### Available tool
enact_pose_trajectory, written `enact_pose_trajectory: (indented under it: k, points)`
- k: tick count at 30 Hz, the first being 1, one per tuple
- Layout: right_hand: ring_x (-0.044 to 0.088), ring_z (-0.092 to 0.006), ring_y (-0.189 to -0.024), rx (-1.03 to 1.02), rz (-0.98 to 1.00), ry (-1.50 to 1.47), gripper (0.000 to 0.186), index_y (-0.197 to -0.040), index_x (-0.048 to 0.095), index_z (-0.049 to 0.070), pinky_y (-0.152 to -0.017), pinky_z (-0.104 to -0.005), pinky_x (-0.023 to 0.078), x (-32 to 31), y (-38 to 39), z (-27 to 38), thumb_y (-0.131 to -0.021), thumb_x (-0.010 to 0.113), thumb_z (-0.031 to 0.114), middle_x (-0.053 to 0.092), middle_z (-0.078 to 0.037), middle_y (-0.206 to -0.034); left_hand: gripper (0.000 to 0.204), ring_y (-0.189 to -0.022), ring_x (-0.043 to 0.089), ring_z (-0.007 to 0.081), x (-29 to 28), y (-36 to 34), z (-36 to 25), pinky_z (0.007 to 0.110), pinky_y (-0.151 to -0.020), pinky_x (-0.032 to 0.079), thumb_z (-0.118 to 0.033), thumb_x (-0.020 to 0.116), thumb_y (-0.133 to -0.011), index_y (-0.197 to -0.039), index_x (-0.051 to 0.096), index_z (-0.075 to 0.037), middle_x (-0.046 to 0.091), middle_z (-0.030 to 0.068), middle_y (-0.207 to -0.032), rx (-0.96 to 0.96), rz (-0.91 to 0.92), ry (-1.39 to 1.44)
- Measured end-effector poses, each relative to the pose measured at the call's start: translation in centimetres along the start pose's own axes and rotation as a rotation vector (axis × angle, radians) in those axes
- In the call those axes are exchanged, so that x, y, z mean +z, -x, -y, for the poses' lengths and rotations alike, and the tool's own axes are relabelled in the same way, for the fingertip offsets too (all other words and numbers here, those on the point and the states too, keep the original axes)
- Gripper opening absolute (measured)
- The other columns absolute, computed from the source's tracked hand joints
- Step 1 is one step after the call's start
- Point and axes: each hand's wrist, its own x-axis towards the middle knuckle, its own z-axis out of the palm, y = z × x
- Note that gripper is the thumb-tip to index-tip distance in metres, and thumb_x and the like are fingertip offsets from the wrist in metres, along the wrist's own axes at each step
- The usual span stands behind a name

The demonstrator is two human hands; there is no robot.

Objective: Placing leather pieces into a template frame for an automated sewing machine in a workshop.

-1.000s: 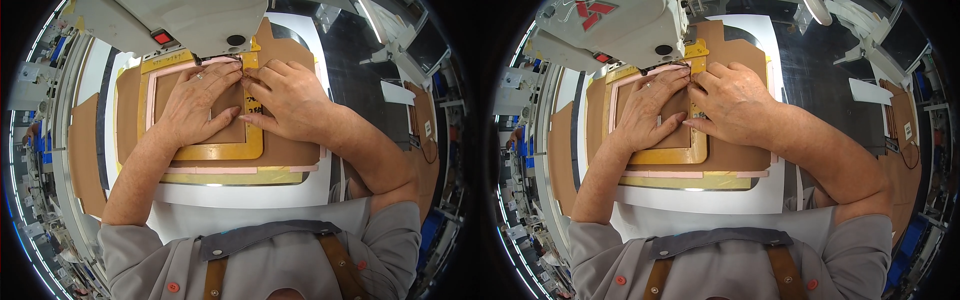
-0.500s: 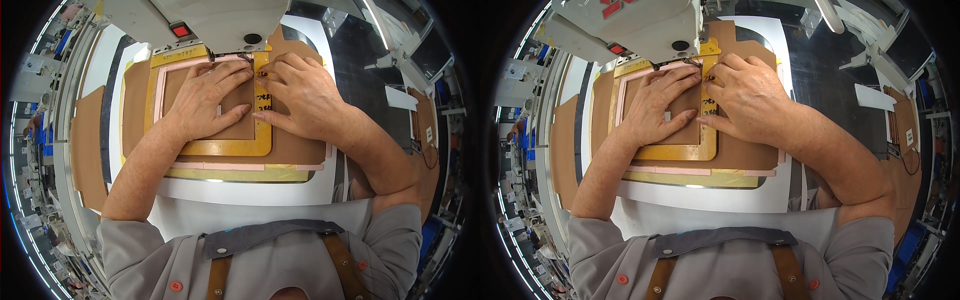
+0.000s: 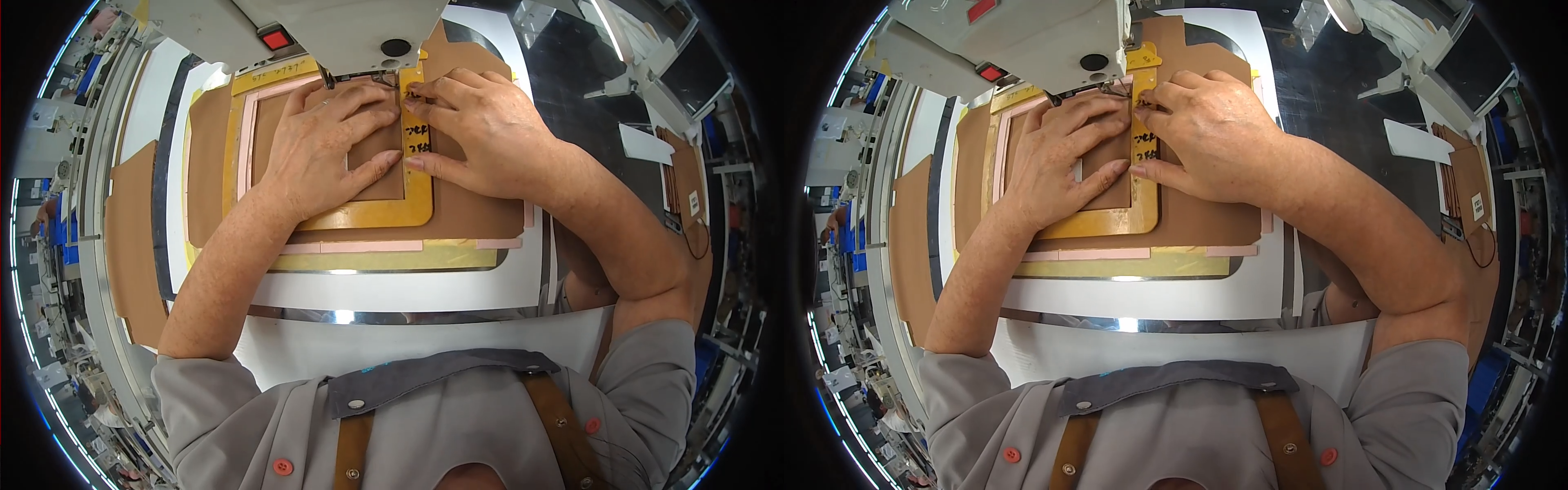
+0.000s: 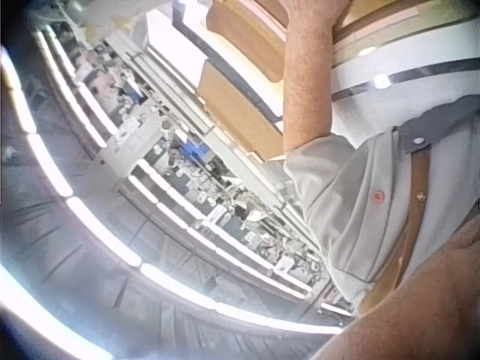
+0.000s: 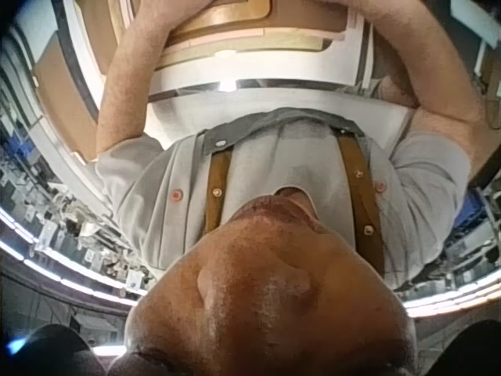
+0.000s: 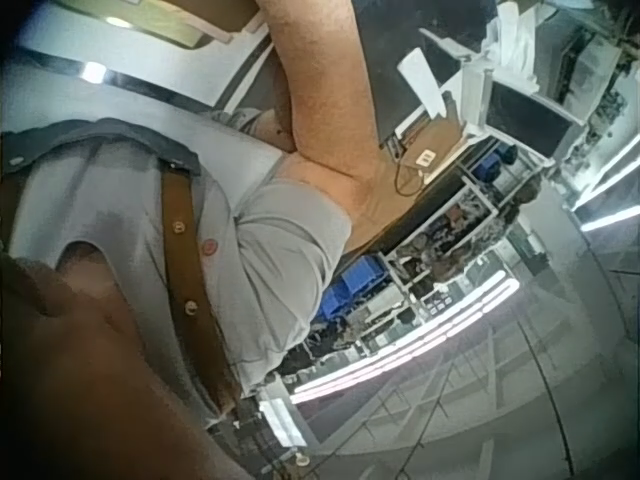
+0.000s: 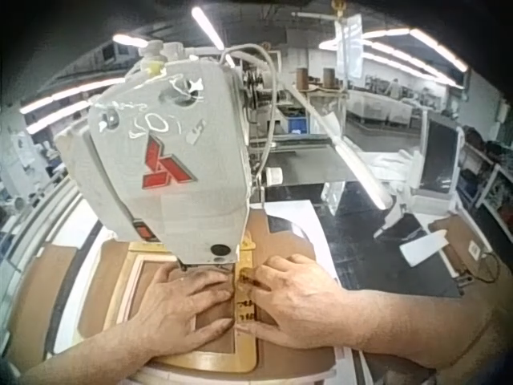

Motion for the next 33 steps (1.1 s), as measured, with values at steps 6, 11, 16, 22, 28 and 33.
enact_pose_trajectory:
  k: [6, 11, 16, 22, 28, 33]
  points:
    - [0.064, -0.0254, -0.108, 0.003, -0.034, 0.002, 0.058, -0.121, 0.072, 0.003, -0.090, -0.0386, 0.050, 0.3, 0.2, -0.5, -0.094, 0.063, 0.054, 0.071, -0.011, -0.117, 0.034, -0.117, 0.063, 0.0161, 0.0, 0.7, -0.7, 0.051, -0.114, 0.032, -0.035, 0.073, -0.089, -0.114, 0.076, -0.013, 0.067, -0.0012, -0.127, 0.020, -0.045, 0.079]
    - [0.062, -0.0253, -0.116, 0.028, -0.006, 0.057, 0.058, -0.128, 0.069, 0.005, -0.098, -0.0400, 0.046, 0.7, 0.3, -1.1, -0.096, 0.061, 0.053, 0.069, -0.010, -0.125, 0.040, -0.128, 0.059, 0.0206, -0.9, 1.7, -1.8, 0.054, -0.117, 0.026, -0.032, 0.072, -0.090, -0.124, 0.073, -0.012, 0.067, 0.0039, -0.133, 0.035, 0.042, 0.111]
    - [0.060, -0.0256, -0.120, 0.032, 0.000, 0.077, 0.059, -0.131, 0.067, 0.006, -0.101, -0.0415, 0.045, 1.0, -0.4, -1.6, -0.097, 0.060, 0.054, 0.067, -0.009, -0.129, 0.044, -0.130, 0.058, 0.0208, -1.5, 3.0, -2.4, 0.053, -0.117, 0.026, -0.026, 0.073, -0.086, -0.127, 0.070, -0.010, 0.066, 0.0073, -0.133, 0.047, 0.051, 0.159]
    - [0.059, -0.0262, -0.124, 0.054, 0.029, 0.115, 0.059, -0.134, 0.066, 0.008, -0.104, -0.0439, 0.045, 1.2, -0.8, -2.1, -0.097, 0.059, 0.053, 0.066, -0.009, -0.132, 0.041, -0.130, 0.058, 0.0221, -1.0, 2.7, -1.6, 0.050, -0.117, 0.026, -0.024, 0.074, -0.084, -0.122, 0.068, -0.010, 0.067, 0.0079, -0.132, 0.014, 0.054, 0.248]
    - [0.058, -0.0271, -0.127, 0.074, 0.031, 0.156, 0.059, -0.134, 0.066, 0.009, -0.108, -0.0449, 0.043, 1.7, -1.3, -2.6, -0.098, 0.057, 0.055, 0.065, -0.010, -0.134, 0.039, -0.128, 0.059, 0.0217, -0.7, 2.4, -1.1, 0.049, -0.117, 0.026, -0.025, 0.074, -0.085, -0.121, 0.067, -0.011, 0.066, 0.0074, -0.133, 0.006, 0.021, 0.270]
    - [0.058, -0.0267, -0.127, 0.089, 0.043, 0.150, 0.060, -0.134, 0.066, 0.010, -0.109, -0.0450, 0.043, 1.7, -1.7, -3.2, -0.098, 0.056, 0.057, 0.066, -0.011, -0.132, 0.040, -0.127, 0.057, 0.0217, -0.8, 1.5, -1.2, 0.050, -0.119, 0.023, -0.028, 0.075, -0.085, -0.121, 0.069, -0.012, 0.062, 0.0054, -0.133, -0.068, 0.032, 0.256]
